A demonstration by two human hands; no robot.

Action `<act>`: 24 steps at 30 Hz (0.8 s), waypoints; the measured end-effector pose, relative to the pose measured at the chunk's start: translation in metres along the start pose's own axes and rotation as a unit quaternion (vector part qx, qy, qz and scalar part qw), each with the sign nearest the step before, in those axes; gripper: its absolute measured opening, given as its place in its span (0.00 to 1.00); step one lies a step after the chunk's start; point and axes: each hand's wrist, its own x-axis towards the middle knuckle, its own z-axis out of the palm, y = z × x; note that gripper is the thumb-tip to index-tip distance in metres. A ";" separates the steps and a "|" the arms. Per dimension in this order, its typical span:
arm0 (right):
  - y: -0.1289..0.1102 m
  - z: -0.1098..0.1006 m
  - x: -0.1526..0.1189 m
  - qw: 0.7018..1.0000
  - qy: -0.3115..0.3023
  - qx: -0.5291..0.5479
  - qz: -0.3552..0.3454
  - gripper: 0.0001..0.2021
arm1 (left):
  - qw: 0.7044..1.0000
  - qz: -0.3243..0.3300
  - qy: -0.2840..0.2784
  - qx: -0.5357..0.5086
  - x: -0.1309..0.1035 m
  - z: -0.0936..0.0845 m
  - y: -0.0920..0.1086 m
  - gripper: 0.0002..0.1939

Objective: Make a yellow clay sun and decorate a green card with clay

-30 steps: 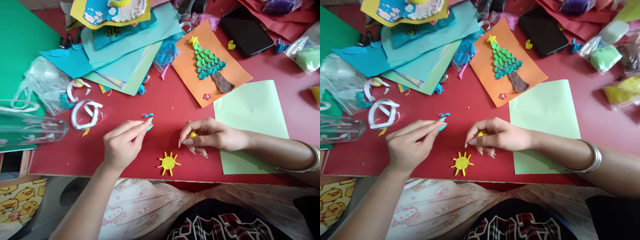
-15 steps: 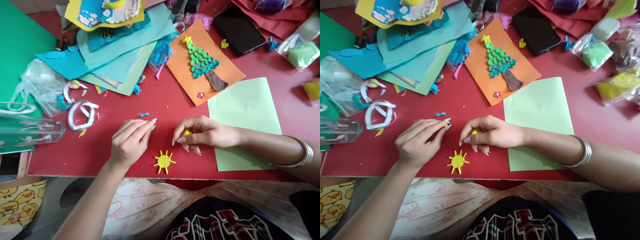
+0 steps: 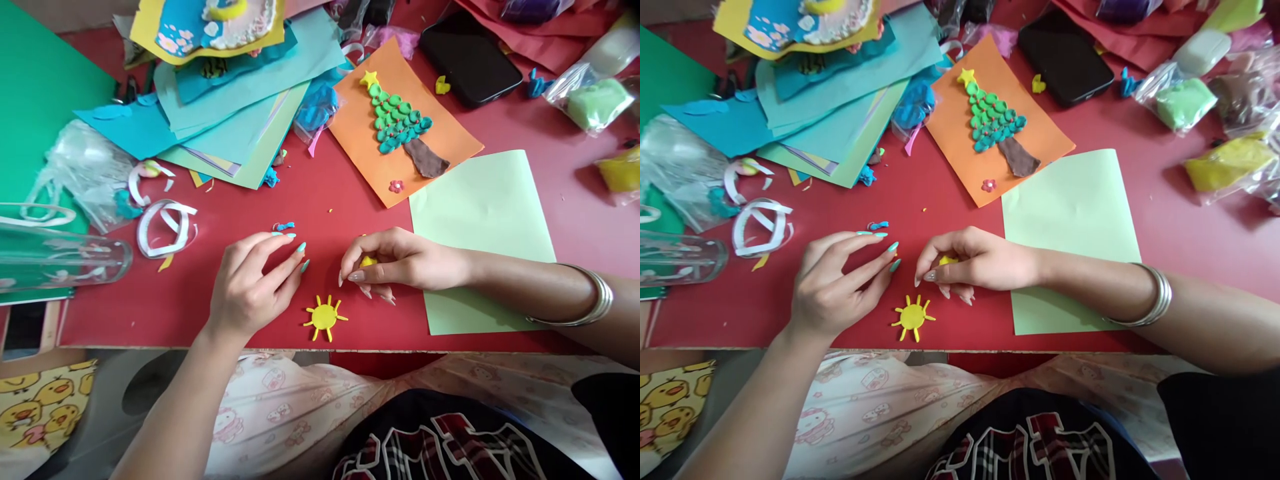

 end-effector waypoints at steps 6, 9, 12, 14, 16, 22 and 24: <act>0.000 0.000 0.000 1.000 0.001 -0.008 -0.001 0.05 | 0.999 0.022 -0.021 -0.009 -0.004 -0.005 0.003 0.14; 0.000 0.000 0.000 1.000 -0.003 -0.004 -0.002 0.05 | 0.999 0.009 -0.040 0.003 -0.005 -0.005 0.002 0.17; 0.000 0.000 0.000 1.000 -0.001 -0.004 0.000 0.05 | 1.000 0.019 -0.017 0.001 -0.005 -0.005 0.002 0.15; 0.000 0.000 0.000 1.000 0.001 -0.005 0.002 0.05 | 0.999 0.031 -0.007 -0.007 -0.005 -0.004 0.004 0.14; 0.000 0.000 0.000 1.000 0.001 -0.003 0.001 0.05 | 0.999 0.034 -0.016 -0.011 -0.003 -0.003 0.006 0.15; 0.000 -0.001 0.000 1.000 0.001 -0.003 0.003 0.05 | 0.999 -0.017 -0.031 -0.002 0.000 -0.004 0.009 0.15; 0.001 -0.001 0.000 1.000 0.002 -0.004 0.004 0.05 | 1.000 -0.007 -0.014 0.001 -0.002 -0.006 0.007 0.11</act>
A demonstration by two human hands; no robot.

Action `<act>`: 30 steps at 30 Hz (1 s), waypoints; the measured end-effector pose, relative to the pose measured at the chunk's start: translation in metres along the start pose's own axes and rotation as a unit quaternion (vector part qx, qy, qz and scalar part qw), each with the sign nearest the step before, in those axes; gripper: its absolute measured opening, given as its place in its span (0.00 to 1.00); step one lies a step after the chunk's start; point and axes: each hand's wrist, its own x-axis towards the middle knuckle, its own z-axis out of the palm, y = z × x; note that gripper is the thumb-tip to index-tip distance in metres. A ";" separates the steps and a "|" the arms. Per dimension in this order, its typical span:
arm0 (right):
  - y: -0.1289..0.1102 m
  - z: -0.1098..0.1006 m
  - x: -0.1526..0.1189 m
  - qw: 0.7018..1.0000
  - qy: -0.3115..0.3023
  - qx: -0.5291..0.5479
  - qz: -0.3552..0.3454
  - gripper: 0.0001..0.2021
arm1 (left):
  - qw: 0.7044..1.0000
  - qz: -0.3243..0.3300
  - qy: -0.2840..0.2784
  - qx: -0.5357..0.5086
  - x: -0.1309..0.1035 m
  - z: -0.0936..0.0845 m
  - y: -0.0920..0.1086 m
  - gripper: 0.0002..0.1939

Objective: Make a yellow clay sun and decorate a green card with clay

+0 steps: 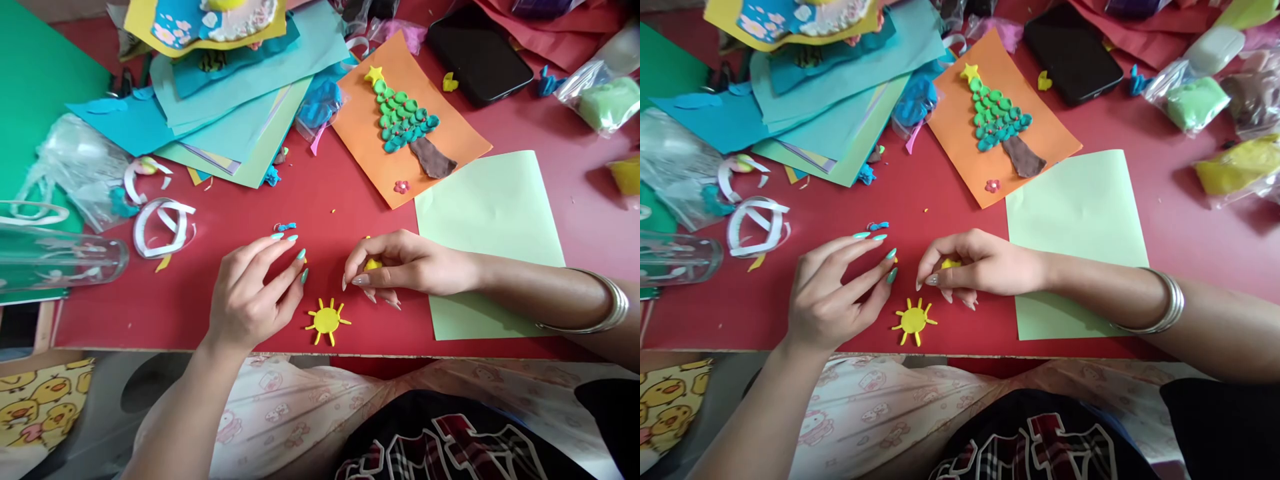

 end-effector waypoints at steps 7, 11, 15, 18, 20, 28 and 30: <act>-0.001 0.000 0.000 1.000 0.001 -0.006 0.002 0.05 | 0.999 0.041 -0.005 -0.019 -0.004 -0.005 0.001 0.13; -0.001 0.001 0.000 1.000 0.001 -0.006 -0.005 0.05 | 0.999 0.027 -0.038 -0.021 -0.003 -0.003 0.003 0.16; -0.001 0.001 0.000 1.000 -0.001 -0.004 -0.006 0.05 | 0.999 -0.005 -0.039 -0.010 -0.002 -0.002 0.001 0.19; -0.001 0.000 0.000 1.000 -0.003 -0.004 -0.003 0.05 | 1.000 0.005 -0.019 -0.019 -0.003 -0.003 -0.001 0.18; -0.001 0.000 0.000 1.000 -0.003 -0.005 -0.003 0.05 | 0.999 0.013 -0.019 -0.028 -0.004 -0.003 0.000 0.19; -0.001 0.000 0.000 1.000 -0.003 -0.010 -0.005 0.05 | 0.997 -0.049 -0.063 -0.007 -0.006 0.000 -0.004 0.23; -0.001 0.000 0.000 1.000 -0.004 -0.012 -0.006 0.06 | 0.997 -0.055 -0.056 0.002 -0.006 -0.001 -0.006 0.24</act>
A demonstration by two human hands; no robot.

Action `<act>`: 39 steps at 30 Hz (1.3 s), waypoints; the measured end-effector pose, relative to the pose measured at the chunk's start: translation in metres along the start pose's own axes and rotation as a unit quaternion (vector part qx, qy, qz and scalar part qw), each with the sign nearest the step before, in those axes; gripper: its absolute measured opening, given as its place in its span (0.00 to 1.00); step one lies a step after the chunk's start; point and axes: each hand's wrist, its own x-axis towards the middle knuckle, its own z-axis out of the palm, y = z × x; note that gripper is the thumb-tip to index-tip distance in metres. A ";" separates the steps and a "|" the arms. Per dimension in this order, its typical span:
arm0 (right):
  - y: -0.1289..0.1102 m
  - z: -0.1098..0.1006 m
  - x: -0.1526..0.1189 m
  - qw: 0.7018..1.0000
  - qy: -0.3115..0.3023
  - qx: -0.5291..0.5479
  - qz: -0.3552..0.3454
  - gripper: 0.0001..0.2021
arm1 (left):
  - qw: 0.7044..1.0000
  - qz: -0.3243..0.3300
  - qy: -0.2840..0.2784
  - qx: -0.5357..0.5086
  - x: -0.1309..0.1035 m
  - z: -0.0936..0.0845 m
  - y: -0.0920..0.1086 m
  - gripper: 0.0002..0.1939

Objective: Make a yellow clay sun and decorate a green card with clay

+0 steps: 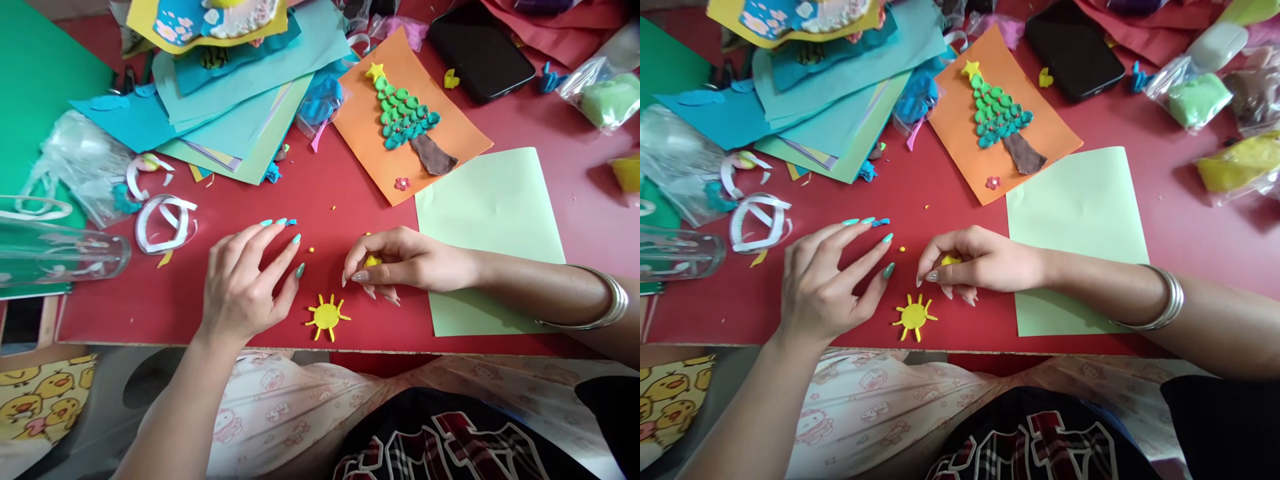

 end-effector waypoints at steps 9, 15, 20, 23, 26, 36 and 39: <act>0.000 0.001 0.000 1.000 0.000 0.003 0.001 0.05 | 0.999 0.037 0.003 0.003 0.001 0.003 0.007 0.23; -0.001 0.000 0.000 1.000 0.000 -0.006 0.001 0.05 | 0.998 0.058 0.036 -0.016 0.001 0.001 0.007 0.17; -0.001 0.000 0.000 1.000 -0.001 -0.007 0.001 0.06 | 0.999 0.053 0.014 -0.001 0.005 0.003 0.012 0.18; 0.000 0.000 0.000 1.000 0.001 -0.004 0.002 0.06 | 1.000 0.023 0.016 0.005 0.005 0.003 0.011 0.19; -0.001 0.001 0.000 1.000 0.002 -0.010 0.004 0.05 | 0.998 0.042 0.045 -0.006 0.003 0.000 0.011 0.15; 0.000 0.001 0.000 1.000 0.000 -0.007 0.002 0.06 | 0.999 0.045 0.021 0.013 0.007 0.005 0.014 0.19; -0.001 0.001 0.000 1.000 0.003 -0.010 0.007 0.06 | 0.998 0.054 0.037 0.006 0.003 0.003 0.016 0.18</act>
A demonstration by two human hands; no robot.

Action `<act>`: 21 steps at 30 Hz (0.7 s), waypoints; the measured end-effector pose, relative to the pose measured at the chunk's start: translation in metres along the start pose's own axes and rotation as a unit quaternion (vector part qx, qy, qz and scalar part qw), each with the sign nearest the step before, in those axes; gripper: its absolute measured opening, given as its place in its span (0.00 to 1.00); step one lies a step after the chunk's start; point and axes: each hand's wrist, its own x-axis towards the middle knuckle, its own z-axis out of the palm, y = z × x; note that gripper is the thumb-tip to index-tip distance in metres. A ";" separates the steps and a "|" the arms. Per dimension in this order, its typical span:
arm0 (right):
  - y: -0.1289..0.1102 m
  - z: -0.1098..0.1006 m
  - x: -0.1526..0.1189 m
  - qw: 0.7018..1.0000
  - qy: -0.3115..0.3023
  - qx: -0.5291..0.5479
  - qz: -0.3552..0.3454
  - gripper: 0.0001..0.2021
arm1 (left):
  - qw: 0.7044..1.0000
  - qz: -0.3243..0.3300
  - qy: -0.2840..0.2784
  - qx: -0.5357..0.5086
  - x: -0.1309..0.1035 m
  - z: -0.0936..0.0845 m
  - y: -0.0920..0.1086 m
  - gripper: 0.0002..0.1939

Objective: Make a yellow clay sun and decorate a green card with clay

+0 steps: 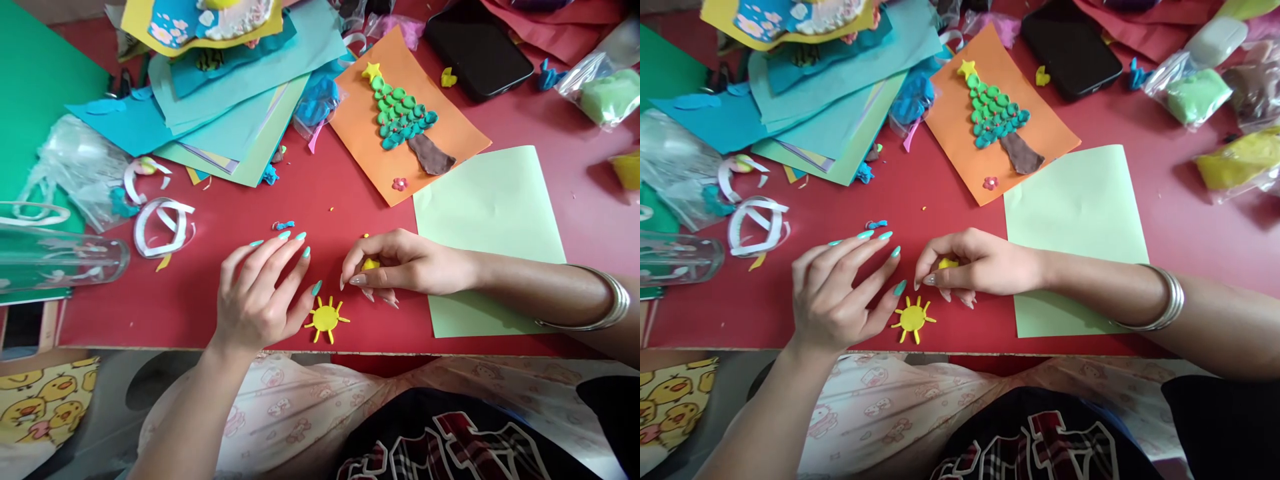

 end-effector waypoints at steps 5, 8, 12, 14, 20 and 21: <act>-0.001 0.000 0.000 1.000 0.002 -0.001 0.004 0.05 | 0.999 0.005 0.017 0.033 -0.002 -0.002 0.005 0.17; -0.001 0.000 0.000 1.000 0.002 -0.002 0.004 0.05 | 0.999 -0.023 -0.021 0.029 0.000 -0.001 0.004 0.21; 0.000 0.000 0.000 1.000 0.003 0.000 0.001 0.05 | 0.999 -0.025 -0.037 0.012 0.002 -0.002 0.002 0.23; 0.000 0.000 0.000 1.000 0.003 -0.002 -0.001 0.05 | 1.000 -0.005 -0.015 0.012 0.001 -0.003 0.002 0.21; 0.000 0.000 0.000 1.000 0.000 -0.003 0.000 0.05 | 0.999 -0.006 -0.019 0.034 -0.003 -0.004 0.003 0.20; 0.000 0.000 0.000 1.000 0.000 -0.005 0.000 0.05 | 0.999 -0.013 -0.029 0.035 -0.004 -0.003 0.003 0.22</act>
